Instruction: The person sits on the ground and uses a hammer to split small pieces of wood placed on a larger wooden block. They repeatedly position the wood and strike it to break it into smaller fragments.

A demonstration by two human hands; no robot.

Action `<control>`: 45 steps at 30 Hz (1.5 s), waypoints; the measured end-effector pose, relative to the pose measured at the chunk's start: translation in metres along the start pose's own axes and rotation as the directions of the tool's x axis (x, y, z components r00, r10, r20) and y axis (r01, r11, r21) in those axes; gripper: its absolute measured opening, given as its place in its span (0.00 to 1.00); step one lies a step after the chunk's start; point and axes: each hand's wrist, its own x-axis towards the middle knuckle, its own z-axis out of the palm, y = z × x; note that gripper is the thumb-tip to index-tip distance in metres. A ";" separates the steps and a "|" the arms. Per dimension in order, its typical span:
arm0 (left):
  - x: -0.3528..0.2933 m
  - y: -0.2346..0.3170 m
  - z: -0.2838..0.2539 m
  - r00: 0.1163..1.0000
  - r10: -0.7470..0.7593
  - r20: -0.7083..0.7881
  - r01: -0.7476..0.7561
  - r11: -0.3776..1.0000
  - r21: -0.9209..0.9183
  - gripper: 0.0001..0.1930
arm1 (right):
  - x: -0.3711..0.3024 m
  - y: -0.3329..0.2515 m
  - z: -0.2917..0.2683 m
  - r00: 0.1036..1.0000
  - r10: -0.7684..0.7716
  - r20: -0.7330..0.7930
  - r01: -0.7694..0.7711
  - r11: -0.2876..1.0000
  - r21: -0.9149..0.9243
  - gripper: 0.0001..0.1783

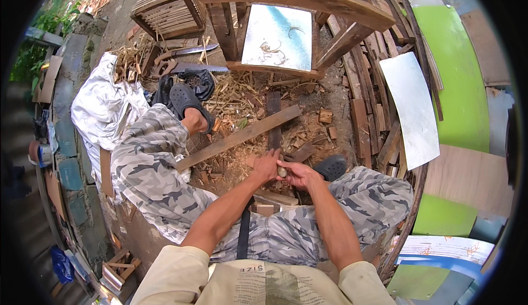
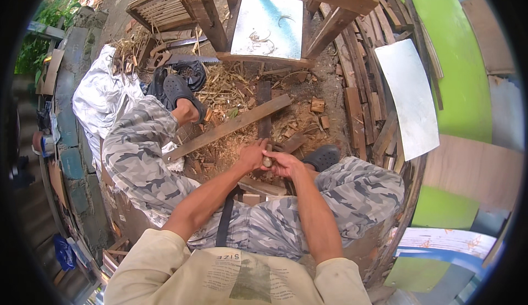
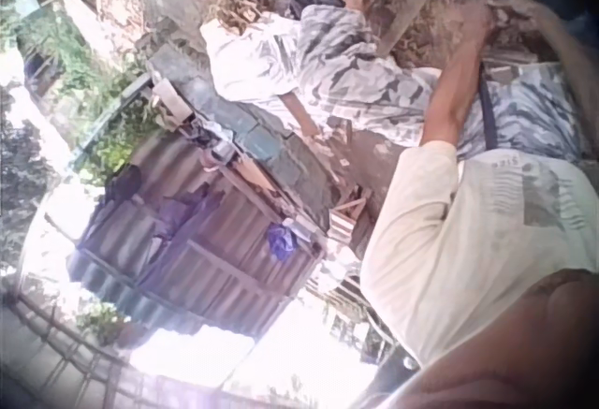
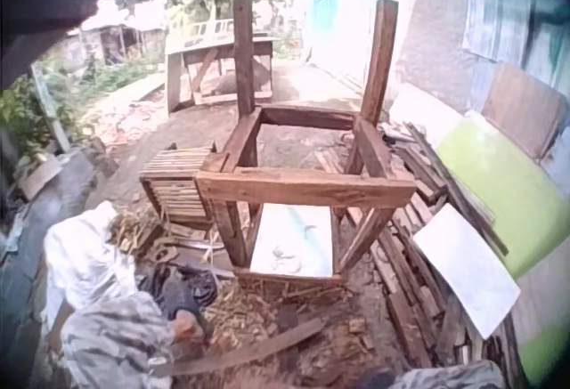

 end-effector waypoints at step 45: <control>-0.013 -0.100 -0.032 0.975 -0.221 -0.002 0.221 0.974 0.049 0.24 | 0.024 0.027 -0.016 0.907 -0.269 -0.325 -0.116 0.582 -0.805 0.28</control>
